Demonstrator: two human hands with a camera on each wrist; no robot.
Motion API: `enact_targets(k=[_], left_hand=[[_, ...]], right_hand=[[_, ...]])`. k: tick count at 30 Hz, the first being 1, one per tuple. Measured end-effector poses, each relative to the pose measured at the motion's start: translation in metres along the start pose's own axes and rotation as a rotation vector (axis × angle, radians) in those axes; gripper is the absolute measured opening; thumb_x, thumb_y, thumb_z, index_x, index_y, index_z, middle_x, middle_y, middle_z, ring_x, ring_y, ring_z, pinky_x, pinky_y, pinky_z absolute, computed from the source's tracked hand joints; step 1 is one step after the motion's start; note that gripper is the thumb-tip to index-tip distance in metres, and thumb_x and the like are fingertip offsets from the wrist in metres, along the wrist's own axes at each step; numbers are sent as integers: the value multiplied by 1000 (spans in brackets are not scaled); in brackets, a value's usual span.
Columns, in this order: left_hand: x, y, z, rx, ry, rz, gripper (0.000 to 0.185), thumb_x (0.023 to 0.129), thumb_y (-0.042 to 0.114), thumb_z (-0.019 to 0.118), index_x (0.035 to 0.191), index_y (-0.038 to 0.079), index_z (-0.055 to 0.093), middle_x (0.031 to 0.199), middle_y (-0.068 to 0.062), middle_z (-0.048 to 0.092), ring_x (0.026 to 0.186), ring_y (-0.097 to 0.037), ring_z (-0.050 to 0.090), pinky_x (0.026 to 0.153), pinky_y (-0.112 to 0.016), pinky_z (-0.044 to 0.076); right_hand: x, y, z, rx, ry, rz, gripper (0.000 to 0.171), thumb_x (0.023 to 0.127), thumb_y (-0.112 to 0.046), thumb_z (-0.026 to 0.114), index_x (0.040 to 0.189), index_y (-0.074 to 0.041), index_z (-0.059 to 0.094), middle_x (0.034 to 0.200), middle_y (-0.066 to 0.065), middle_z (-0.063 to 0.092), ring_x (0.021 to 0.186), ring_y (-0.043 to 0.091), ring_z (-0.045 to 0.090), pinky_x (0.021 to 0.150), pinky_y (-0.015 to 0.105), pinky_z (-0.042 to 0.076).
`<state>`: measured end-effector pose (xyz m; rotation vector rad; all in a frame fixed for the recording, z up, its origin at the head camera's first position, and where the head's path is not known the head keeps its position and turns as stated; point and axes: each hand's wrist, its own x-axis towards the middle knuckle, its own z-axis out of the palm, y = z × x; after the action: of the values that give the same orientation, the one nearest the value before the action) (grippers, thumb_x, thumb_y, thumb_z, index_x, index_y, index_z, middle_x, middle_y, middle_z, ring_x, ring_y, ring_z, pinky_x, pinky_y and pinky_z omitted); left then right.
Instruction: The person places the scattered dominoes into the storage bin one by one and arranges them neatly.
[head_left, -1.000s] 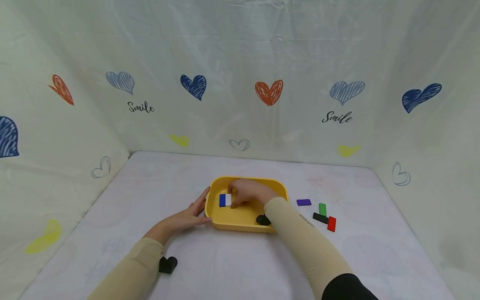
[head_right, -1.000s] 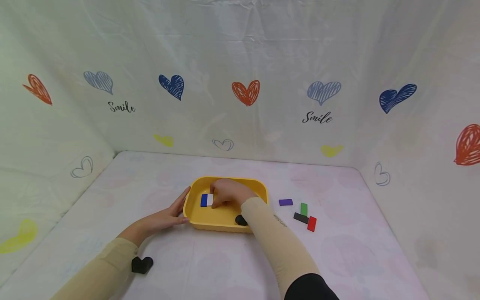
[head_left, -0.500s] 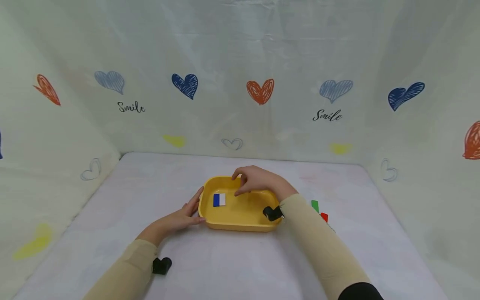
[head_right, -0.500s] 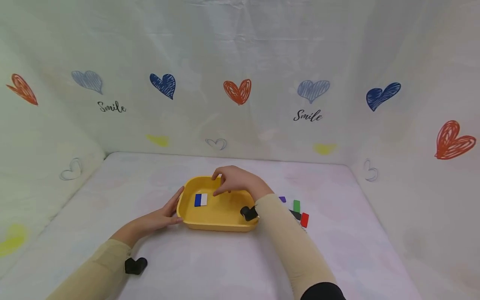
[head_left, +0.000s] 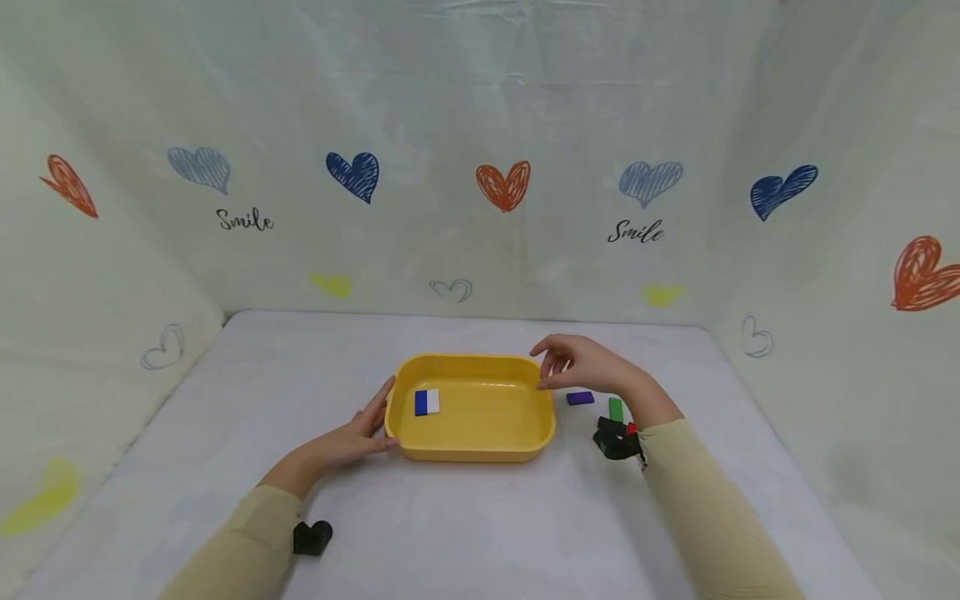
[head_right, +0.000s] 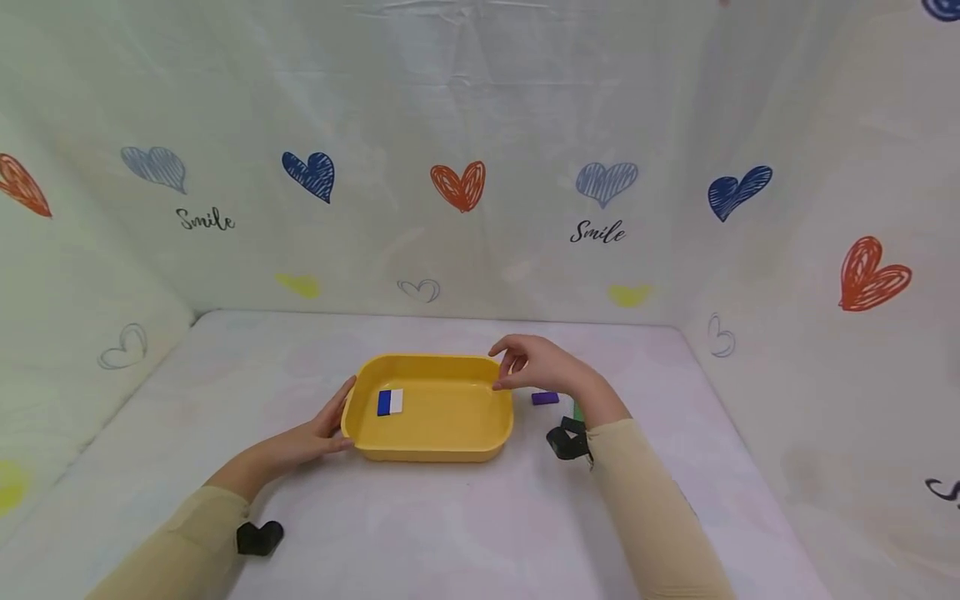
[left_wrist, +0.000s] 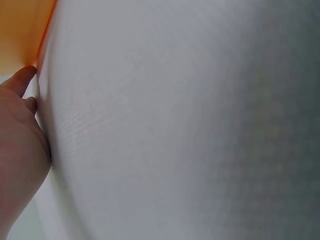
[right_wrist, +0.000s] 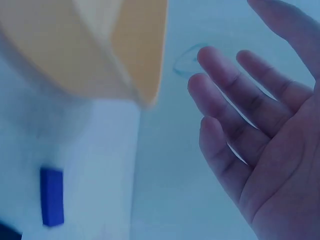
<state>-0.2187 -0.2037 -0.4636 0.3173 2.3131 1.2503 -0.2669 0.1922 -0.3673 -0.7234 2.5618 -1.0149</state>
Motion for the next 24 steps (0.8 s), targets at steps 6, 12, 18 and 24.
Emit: enact_targets(k=[6,12,18,24], left_hand=[[-3,2,0,-16,3,2,104,89,40,68,155,33,-11,160,-18,16,143,-42,-19,105,-67,-17],[-3,1,-2,-37,0,12,102,90,38,68,156,34,-10,160,-18,18,144,-42,-18,105,-67,-17],[-2,0,-2,-53,-5,7,103,89,39,69,155,36,-10,160,-17,17,144,-40,-18,105,-67,-18],[-1,-3,-2,-55,-18,4,103,90,41,68,155,37,-12,161,-15,16,145,-37,-18,105,-65,-19]], right_hand=[[-18,31,-4,-22,14,97,47,86,-24,76,125,-5,58,90,0,65,87,21,59,78,33,53],[-23,69,1,57,5,155,46,88,-15,72,127,4,56,90,2,66,84,22,60,80,35,53],[-22,92,3,108,7,210,44,87,-11,72,125,3,56,89,5,65,82,23,60,81,34,53],[-19,104,-1,51,0,216,40,82,-11,78,118,-2,63,84,6,60,77,23,55,73,32,51]])
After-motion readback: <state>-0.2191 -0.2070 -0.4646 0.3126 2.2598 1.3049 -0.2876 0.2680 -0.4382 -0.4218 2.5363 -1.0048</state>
